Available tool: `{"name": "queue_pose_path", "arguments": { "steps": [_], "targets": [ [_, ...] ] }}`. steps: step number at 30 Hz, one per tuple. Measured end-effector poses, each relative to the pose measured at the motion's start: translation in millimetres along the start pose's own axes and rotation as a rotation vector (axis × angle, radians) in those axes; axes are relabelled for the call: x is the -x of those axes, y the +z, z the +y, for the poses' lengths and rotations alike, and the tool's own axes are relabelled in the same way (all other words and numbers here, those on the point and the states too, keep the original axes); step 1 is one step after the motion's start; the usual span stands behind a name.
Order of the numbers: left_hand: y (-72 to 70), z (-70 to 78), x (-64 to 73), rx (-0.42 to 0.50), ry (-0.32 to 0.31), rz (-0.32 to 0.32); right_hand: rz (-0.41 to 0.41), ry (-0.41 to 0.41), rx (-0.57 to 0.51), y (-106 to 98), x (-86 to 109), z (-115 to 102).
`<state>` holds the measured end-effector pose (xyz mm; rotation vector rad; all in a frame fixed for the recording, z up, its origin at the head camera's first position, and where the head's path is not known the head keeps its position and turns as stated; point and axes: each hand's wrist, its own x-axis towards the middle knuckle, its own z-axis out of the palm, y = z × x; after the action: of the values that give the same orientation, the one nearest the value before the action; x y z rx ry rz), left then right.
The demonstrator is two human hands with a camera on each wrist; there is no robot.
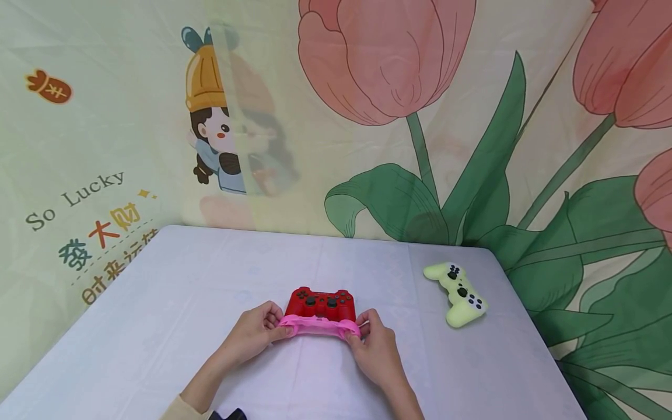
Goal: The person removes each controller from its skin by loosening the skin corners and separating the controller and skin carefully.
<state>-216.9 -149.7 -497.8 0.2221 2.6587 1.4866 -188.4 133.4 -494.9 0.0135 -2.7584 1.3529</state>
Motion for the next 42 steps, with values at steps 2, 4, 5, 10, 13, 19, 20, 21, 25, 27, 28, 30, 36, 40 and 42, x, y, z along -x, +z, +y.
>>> {"name": "queue_pose_path", "arguments": {
  "steps": [2, 4, 5, 10, 13, 19, 20, 21, 25, 27, 28, 30, 36, 40, 42],
  "targets": [
    [0.0, -0.4, -0.2, -0.003, 0.000, -0.002, 0.002, 0.004, 0.001, 0.3, -0.1, -0.4],
    [0.1, -0.7, -0.3, -0.004, -0.001, -0.006, 0.002, 0.012, 0.000, 0.6, -0.1, -0.9],
    [0.2, -0.8, -0.2, -0.005, -0.001, -0.009, 0.001, 0.016, 0.000, 0.8, 0.0, -1.0],
    [-0.2, -0.8, 0.7, -0.006, 0.002, -0.020, -0.004, 0.031, -0.005, 1.2, 0.1, -1.5],
    [-0.6, -0.2, 1.1, -0.003, 0.007, -0.024, -0.007, 0.030, -0.010, 1.0, 0.3, -1.6],
    [-1.0, 0.4, 1.2, 0.007, 0.022, -0.029, -0.014, 0.009, -0.043, -1.0, 1.1, -1.3],
    [-1.1, 0.3, 1.3, 0.011, 0.024, -0.030, -0.016, 0.005, -0.049, -1.3, 1.2, -1.1],
    [-1.2, 0.3, 1.4, 0.016, 0.025, -0.032, -0.016, 0.002, -0.063, -1.5, 1.2, -0.9],
    [-2.2, 0.9, 2.3, 0.043, 0.031, -0.040, -0.021, -0.006, -0.121, -2.7, 1.3, 0.1],
    [-3.0, 1.7, 2.9, 0.054, 0.033, -0.051, -0.036, 0.004, -0.175, -3.5, 1.6, 0.3],
    [-3.4, 2.1, 3.1, 0.060, 0.033, -0.056, -0.048, 0.011, -0.199, -3.9, 1.7, 0.2],
    [-4.0, 2.9, 3.5, 0.076, 0.034, -0.071, -0.079, 0.032, -0.259, -4.5, 2.1, -0.1],
    [-5.8, 6.1, 5.0, 0.122, 0.047, -0.109, -0.140, 0.081, -0.354, -6.8, 2.9, -4.2],
    [-6.9, 5.1, 5.4, 0.155, 0.053, -0.130, -0.169, 0.073, -0.389, -10.0, 3.1, -6.3],
    [-7.3, 3.8, 5.4, 0.183, 0.052, -0.143, -0.188, 0.056, -0.415, -11.9, 3.3, -5.9]
  ]
}}
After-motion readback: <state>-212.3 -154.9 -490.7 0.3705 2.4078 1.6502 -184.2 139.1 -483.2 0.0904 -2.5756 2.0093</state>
